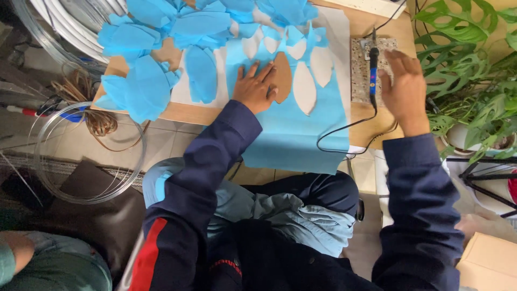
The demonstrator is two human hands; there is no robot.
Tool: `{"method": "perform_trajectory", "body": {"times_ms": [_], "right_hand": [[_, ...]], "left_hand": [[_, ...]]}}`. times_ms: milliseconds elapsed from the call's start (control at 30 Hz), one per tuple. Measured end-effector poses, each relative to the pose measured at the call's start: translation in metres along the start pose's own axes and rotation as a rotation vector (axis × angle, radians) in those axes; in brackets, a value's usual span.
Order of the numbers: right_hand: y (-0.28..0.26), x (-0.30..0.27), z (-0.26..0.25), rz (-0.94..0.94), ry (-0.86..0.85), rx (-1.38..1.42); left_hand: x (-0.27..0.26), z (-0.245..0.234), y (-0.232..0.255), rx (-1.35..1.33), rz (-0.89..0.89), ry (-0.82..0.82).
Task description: Cutting leaf-shaped pieces from blue foam using a hot cutting tool and a wooden template.
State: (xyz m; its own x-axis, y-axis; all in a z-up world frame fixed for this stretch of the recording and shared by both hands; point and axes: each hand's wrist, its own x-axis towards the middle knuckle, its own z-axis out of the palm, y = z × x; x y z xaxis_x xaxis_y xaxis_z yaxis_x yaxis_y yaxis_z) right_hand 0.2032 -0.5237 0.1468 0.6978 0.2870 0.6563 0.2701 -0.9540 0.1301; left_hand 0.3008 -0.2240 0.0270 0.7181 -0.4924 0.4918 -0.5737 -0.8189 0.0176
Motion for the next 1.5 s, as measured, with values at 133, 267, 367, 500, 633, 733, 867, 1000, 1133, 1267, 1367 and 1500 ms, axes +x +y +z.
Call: {"method": "perform_trajectory", "body": {"times_ms": [133,267,367,500,633,733,867,1000,1133,1267,1367,1500], "right_hand": [[0.033,-0.015,0.013,-0.062,0.027,-0.182],[0.035,-0.016,0.020,-0.338,0.011,-0.534],[0.037,-0.013,0.024,-0.462,-0.068,-0.574],[0.045,-0.006,0.033,-0.565,-0.089,-0.597],[0.047,-0.008,0.038,-0.546,-0.073,-0.623],[0.040,-0.010,0.031,-0.503,-0.061,-0.646],[0.032,-0.012,0.020,-0.419,0.018,-0.616],[0.029,-0.012,0.008,-0.282,0.114,-0.433],[-0.013,0.004,-0.019,0.213,0.083,0.566],[-0.050,0.022,-0.026,-0.059,0.317,0.421],[-0.072,0.035,-0.020,-0.037,0.324,0.606],[-0.082,0.036,0.018,0.132,0.270,0.829]], "left_hand": [[0.005,-0.006,-0.003,0.009,0.079,0.040],[0.001,-0.018,-0.003,-0.058,0.115,0.066],[0.002,-0.022,-0.003,-0.132,0.151,0.111],[0.000,-0.021,-0.003,-0.179,0.113,0.064],[0.001,-0.024,-0.003,-0.177,0.098,0.075],[0.000,-0.024,-0.002,-0.166,0.108,0.080],[0.000,-0.024,-0.002,-0.167,0.107,0.081],[0.000,-0.023,-0.003,-0.158,0.108,0.093],[0.000,-0.018,-0.004,-0.152,0.114,0.123],[0.001,-0.015,-0.006,-0.136,0.106,0.064],[0.002,-0.011,-0.010,-0.110,0.107,-0.044],[0.003,-0.008,-0.012,-0.101,0.109,-0.149]]}}
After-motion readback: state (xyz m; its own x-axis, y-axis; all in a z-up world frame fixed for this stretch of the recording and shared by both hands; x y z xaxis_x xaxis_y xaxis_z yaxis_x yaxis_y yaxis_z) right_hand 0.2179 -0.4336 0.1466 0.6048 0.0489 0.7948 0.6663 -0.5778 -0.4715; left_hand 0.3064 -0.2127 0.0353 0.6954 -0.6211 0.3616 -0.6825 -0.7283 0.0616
